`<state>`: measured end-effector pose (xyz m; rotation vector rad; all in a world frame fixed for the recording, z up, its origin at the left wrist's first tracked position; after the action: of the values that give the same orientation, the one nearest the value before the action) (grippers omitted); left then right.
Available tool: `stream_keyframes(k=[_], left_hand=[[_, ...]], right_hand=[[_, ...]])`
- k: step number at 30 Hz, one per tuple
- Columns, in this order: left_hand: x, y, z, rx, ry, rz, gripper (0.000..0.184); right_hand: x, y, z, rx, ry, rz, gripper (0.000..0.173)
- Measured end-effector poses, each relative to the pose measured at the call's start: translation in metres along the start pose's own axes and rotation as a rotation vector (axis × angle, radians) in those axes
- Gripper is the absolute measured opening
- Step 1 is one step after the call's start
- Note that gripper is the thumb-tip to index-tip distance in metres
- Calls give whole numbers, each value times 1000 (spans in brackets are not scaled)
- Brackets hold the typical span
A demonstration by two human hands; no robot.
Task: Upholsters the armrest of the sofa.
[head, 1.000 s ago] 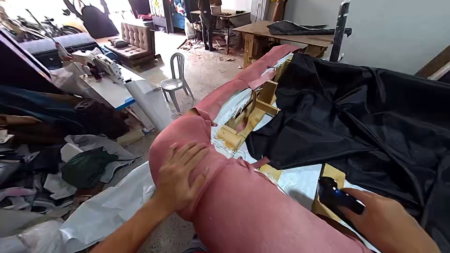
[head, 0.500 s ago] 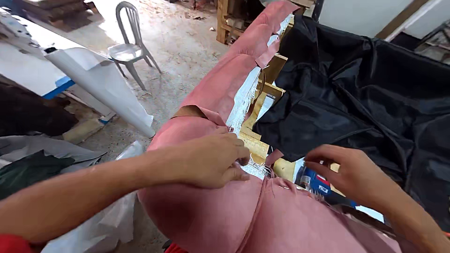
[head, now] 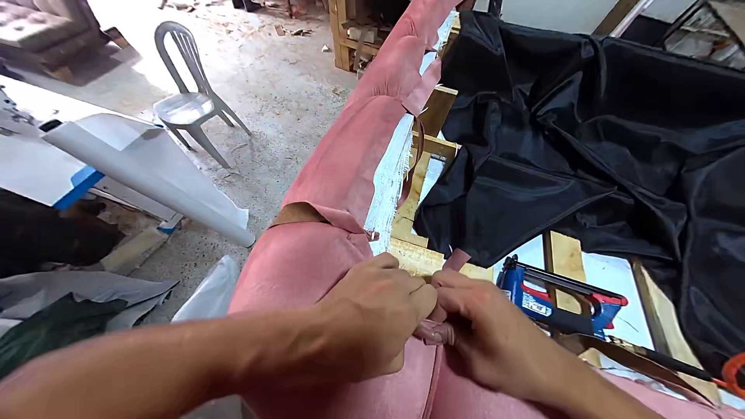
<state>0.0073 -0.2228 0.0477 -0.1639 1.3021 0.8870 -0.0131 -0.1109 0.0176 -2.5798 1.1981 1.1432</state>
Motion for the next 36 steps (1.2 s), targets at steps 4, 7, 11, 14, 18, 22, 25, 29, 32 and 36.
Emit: stream_keyframes(k=[4, 7, 11, 14, 18, 22, 25, 29, 32, 36], left_hand=[[2, 3, -14, -93, 23, 252, 18], [9, 10, -21, -214, 80, 133, 7], [2, 4, -26, -388, -171, -122, 26], [-2, -7, -22, -396, -282, -246, 26], [-6, 0, -4, -95, 92, -226, 18], [-7, -1, 4, 189, 91, 17, 15], [-6, 9, -9, 136, 12, 171, 17], [4, 8, -19, -22, -20, 124, 17], [10, 16, -21, -82, 99, 21, 17], [22, 26, -23, -102, 184, -138, 14]], right_hand=[[1, 1, -5, -6, -290, 266, 14], [-1, 2, -10, -20, -335, 324, 12], [-5, -5, -16, -25, -314, 340, 13], [-7, -4, -15, -7, -274, 310, 14], [-5, 0, -14, -93, -88, 177, 18], [-3, -3, -12, -36, -73, 223, 20], [-8, 0, -16, -50, -281, 375, 15], [4, 2, -21, -119, -328, 378, 14], [-23, 8, 3, -163, -207, 259, 18], [-116, -37, 106, 342, -485, 276, 17]])
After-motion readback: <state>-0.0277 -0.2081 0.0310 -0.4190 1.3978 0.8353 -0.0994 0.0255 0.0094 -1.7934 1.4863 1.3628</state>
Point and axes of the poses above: each hand's wrist, its own y-axis towards the middle knuckle, its own x-axis out of the palm, z = x × y, the point moved 8 cm from there along y, towards the middle knuckle, and after that the axes turned 9 degrees about z, right-handed, at the moved point
